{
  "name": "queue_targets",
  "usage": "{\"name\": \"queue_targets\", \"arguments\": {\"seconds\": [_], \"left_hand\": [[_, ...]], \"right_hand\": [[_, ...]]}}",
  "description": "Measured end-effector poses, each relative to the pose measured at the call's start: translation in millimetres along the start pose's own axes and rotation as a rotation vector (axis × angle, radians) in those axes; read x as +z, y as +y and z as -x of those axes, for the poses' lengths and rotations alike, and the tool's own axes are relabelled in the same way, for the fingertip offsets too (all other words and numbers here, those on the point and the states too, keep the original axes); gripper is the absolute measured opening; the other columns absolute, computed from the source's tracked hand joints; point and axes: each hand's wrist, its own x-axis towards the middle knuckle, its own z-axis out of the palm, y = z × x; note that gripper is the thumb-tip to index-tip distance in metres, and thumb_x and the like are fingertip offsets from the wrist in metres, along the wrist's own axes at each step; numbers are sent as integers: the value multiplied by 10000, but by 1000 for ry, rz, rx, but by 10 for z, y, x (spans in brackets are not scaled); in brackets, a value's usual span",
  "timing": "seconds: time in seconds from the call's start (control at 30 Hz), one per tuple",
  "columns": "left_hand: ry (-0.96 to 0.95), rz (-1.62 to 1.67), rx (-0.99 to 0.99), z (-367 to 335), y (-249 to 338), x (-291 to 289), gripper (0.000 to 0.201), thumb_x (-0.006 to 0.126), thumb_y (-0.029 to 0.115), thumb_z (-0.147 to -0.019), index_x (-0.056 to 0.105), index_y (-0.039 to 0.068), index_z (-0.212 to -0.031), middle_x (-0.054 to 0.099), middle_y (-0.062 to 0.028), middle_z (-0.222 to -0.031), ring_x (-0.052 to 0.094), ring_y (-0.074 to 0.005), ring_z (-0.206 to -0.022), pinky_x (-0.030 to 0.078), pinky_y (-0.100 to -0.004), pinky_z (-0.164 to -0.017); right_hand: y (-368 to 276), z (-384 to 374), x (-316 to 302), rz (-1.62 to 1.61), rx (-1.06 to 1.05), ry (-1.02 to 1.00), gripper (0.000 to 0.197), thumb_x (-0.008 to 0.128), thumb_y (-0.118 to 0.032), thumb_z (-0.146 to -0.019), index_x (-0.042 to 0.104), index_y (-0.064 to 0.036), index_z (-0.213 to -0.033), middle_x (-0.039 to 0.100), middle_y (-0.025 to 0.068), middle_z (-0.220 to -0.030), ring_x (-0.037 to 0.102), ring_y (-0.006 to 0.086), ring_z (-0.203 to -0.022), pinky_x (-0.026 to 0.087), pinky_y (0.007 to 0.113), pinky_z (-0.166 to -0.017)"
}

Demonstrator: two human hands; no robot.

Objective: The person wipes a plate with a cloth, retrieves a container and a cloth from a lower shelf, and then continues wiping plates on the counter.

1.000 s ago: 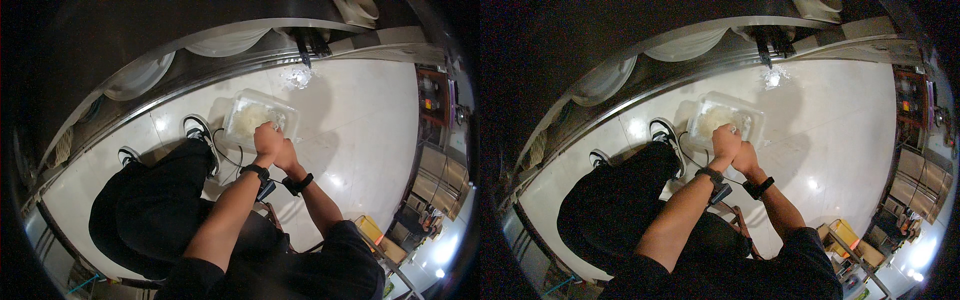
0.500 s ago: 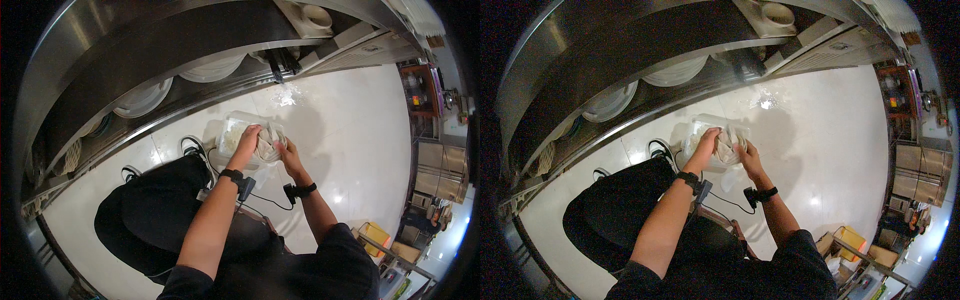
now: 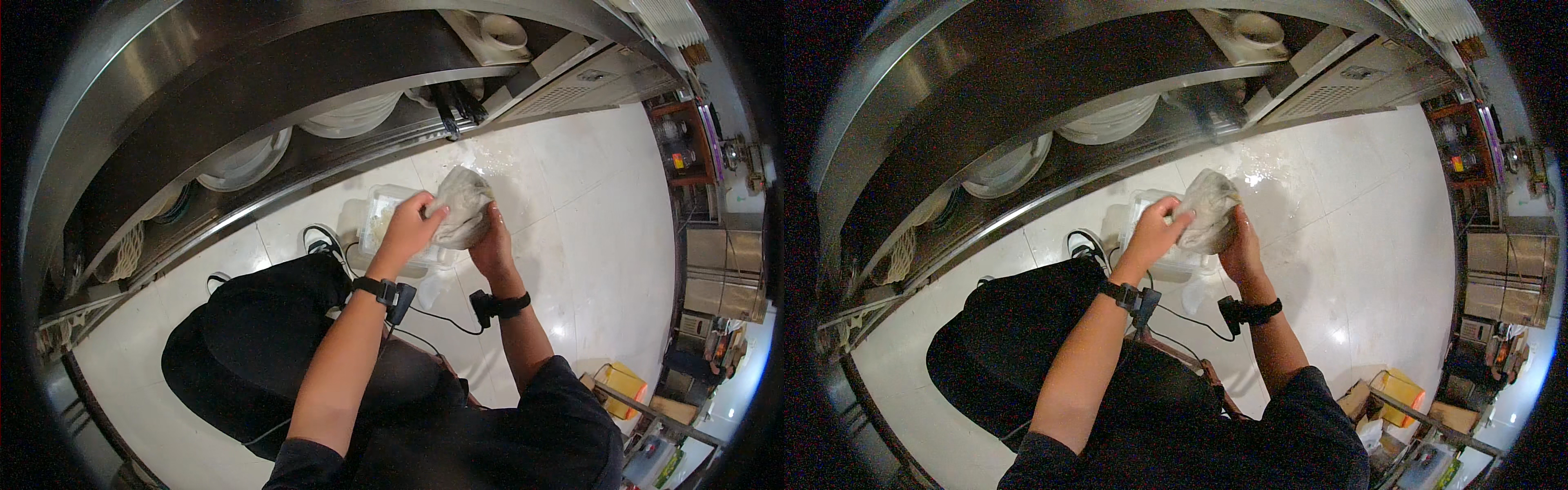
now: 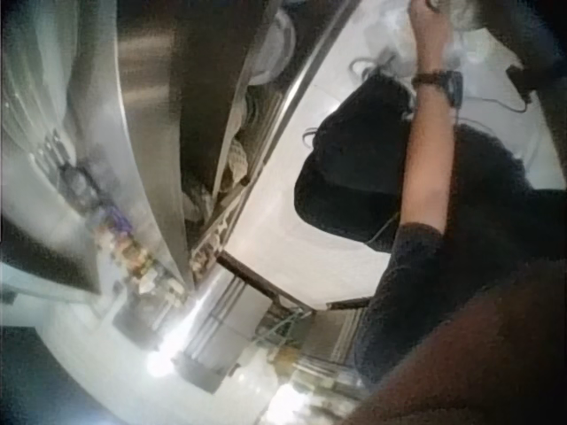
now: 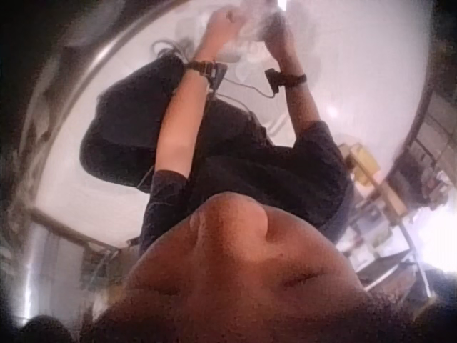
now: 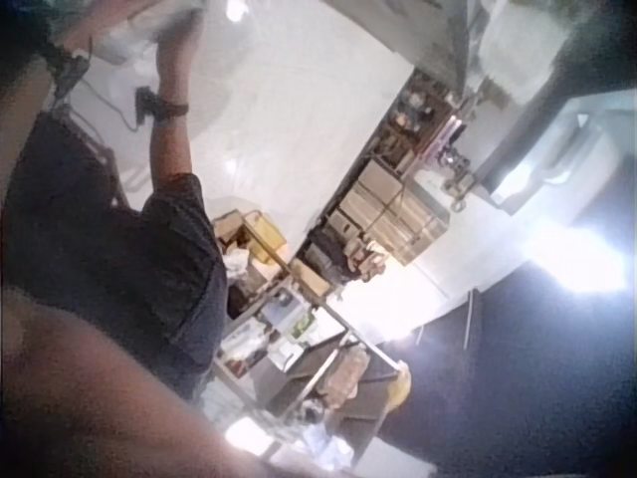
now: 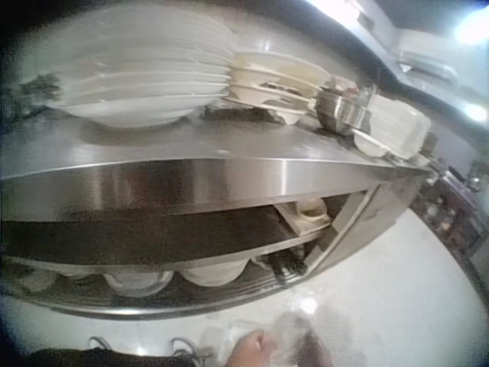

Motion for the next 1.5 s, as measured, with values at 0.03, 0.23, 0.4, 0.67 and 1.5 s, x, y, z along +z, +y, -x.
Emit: {"name": "queue_targets", "arguments": {"seconds": [0.03,0.23,0.4,0.67,1.5], "left_hand": [[2,0,5,-21,72,-59,257,727,226,-887,629,-1,-955,599,-55,-747,551,-142,-697,476,-308,-666],[170,252,162,-131,248,-393,265,687,211,-936,527,4,-889,536,-13,-765,452,-96,-719,422,-279,-645],[188,239,75,-95,175,-553,255,690,207,-937,530,9,-922,540,-23,-801,460,-95,-758,433,-280,-689],[309,309,149,-91,353,-774,215,723,140,-917,579,-6,-980,609,-17,-822,513,-63,-756,453,-249,-671],[-506,-2,-168,-19,-291,-578,370,695,168,-909,642,0,-1235,707,-73,-1090,633,-189,-984,491,-298,-893]], "right_hand": [[-29,-6,-6,1,-3,-4,537,415,-401,-1075,425,-9,-1442,526,97,-1429,514,233,-1295,383,398,-1124],[-162,-14,-64,281,-145,-95,467,488,-320,-1055,558,66,-1309,632,132,-1287,583,221,-1202,446,366,-1040],[-240,-38,50,430,-150,-100,360,572,-199,-1017,590,54,-1273,679,105,-1083,639,153,-956,526,294,-860],[-540,28,175,1185,-223,-164,497,759,0,-838,582,12,-1302,639,62,-981,603,123,-819,548,292,-717],[-698,-145,368,88,-139,-337,395,477,-301,-1048,476,-65,-1364,577,130,-1307,576,281,-1201,506,468,-1000]]}}
